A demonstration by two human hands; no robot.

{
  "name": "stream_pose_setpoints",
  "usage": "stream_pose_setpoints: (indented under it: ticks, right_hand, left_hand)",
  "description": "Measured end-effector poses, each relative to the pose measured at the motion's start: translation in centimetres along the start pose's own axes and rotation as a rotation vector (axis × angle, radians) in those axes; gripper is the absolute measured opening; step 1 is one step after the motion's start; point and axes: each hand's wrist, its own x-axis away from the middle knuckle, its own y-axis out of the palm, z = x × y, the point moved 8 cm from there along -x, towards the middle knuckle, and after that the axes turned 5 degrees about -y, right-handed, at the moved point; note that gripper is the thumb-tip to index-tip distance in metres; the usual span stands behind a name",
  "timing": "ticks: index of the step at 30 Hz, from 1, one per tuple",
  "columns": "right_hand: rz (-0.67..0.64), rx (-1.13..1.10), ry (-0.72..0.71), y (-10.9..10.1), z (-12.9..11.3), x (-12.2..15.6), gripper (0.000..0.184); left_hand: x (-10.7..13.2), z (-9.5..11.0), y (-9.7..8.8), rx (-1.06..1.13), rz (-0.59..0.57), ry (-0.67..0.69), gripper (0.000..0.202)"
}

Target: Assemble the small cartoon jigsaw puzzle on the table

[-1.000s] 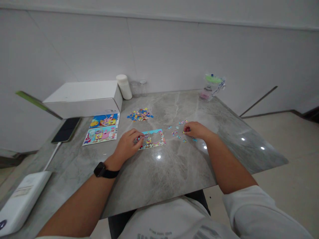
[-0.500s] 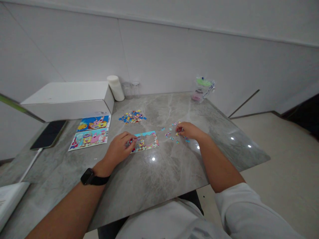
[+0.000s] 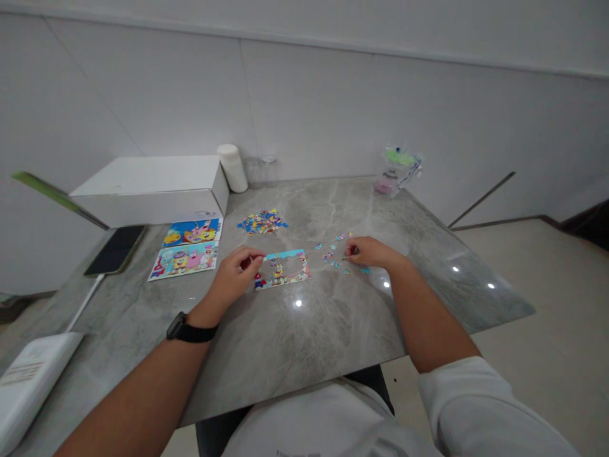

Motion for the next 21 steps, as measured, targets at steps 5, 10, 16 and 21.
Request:
stream_pose_setpoints:
  ticks: [5,10,16,21]
  right_hand:
    - [0.040,-0.096,-0.030,-0.5,-0.6,0.1,0.003]
    - [0.119,-0.210,-0.120,-1.3,-1.8,0.2,0.008]
    - [0.173,-0.455,-0.186,-0.8,-4.3,-0.6,0.019]
    - [0.150,-0.570,-0.274,-1.0,-8.2,-2.4,0.022]
  left_hand:
    - [-1.0,-2.6,-1.1,0.641,0.073,-0.285,0.028]
    - [-2.3,-0.7,-1.6,0.229,-0.023,-0.197,0.030]
    - [-0.7,5.1,0.5,-0.742,-0.069,0.375,0.020]
    - [0.8,6.3,3.2,-0.983,-0.132,0.639,0.023]
